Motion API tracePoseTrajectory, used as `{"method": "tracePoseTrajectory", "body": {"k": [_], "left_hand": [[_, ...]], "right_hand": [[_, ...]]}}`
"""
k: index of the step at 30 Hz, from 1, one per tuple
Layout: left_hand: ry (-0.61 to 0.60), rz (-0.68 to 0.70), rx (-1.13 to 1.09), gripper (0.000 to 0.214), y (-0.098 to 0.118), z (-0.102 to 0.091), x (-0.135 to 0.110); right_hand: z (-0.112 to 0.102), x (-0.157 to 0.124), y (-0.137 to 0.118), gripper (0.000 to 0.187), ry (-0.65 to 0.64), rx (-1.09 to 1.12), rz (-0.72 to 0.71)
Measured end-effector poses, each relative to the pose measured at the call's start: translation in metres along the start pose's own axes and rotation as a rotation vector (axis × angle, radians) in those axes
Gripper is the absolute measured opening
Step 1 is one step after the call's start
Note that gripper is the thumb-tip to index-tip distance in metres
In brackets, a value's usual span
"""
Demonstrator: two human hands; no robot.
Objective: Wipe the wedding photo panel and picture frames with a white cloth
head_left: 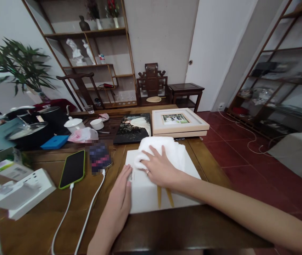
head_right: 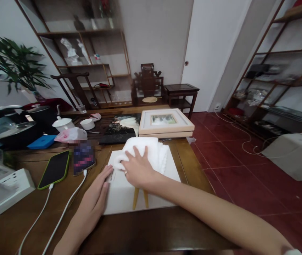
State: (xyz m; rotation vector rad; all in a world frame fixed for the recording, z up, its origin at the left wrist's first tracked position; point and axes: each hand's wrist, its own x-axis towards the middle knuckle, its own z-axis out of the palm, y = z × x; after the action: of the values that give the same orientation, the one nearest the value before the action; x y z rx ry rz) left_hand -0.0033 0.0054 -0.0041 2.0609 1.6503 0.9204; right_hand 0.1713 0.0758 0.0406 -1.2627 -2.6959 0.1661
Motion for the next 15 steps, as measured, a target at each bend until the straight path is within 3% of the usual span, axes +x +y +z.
{"method": "tracePoseTrajectory", "body": {"k": [2, 4, 9, 12, 15], "left_hand": [[0.113, -0.014, 0.015, 0.042, -0.005, 0.001, 0.002], [0.151, -0.029, 0.024, 0.042, -0.009, 0.002, 0.003], [0.194, -0.110, 0.038, 0.047, -0.012, 0.003, 0.002], [0.211, -0.105, 0.116, 0.046, -0.009, 0.004, 0.002], [0.207, -0.131, 0.176, 0.049, -0.005, 0.004, 0.003]], "right_hand": [[0.002, 0.000, -0.009, 0.037, -0.020, -0.022, -0.112], [0.003, -0.012, -0.017, 0.034, -0.026, -0.016, -0.249], [-0.005, -0.066, -0.026, 0.023, -0.046, 0.080, -0.487], [-0.018, -0.096, -0.011, 0.027, -0.104, 0.180, -0.457], [-0.026, -0.117, 0.019, 0.034, -0.090, 0.192, -0.267]]}}
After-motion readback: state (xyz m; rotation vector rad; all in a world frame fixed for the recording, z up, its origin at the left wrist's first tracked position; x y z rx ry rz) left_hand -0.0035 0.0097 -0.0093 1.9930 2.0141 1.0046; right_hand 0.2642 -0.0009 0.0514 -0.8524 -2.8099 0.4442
